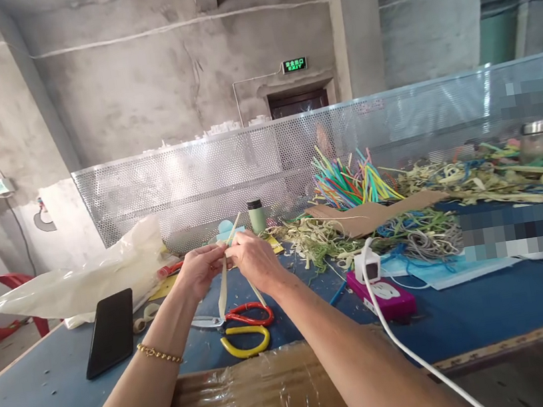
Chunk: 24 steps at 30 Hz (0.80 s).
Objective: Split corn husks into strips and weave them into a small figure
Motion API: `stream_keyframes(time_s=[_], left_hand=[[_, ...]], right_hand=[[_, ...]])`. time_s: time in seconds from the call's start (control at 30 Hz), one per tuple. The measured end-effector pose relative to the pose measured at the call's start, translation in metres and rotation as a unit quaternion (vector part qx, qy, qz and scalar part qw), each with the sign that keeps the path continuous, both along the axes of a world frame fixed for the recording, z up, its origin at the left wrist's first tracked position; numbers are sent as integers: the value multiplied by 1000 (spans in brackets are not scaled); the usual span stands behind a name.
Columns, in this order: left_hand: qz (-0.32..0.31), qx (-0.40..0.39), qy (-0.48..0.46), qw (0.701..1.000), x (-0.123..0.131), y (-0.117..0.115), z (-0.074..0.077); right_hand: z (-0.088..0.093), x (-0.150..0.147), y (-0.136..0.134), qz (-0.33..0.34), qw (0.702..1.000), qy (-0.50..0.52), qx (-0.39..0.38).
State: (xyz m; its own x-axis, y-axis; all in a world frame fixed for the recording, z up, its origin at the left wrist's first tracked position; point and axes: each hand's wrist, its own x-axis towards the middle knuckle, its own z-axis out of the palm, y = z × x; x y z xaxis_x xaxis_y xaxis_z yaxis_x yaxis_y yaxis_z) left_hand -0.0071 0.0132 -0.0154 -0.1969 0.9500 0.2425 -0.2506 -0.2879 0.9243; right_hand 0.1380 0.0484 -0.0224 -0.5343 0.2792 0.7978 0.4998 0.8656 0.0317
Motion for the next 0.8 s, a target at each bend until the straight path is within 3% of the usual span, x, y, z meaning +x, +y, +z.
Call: stream_keyframes(time_s=[0.17,0.37,0.53,0.8], left_hand=[[37,11,44,998,-4,0,-1],[59,57,111,990,0,-2,-2],[64,55,124,989,3,-2,-4],[67,55,147,985,0,0,-6]], right_hand=[[-1,-1,6,41,995,45,-79],[-3,-5,10,-31,966,113,-230],[-4,-5,8,-80,958,99,-259],[-3,-4,10,-79,958,101,-255]])
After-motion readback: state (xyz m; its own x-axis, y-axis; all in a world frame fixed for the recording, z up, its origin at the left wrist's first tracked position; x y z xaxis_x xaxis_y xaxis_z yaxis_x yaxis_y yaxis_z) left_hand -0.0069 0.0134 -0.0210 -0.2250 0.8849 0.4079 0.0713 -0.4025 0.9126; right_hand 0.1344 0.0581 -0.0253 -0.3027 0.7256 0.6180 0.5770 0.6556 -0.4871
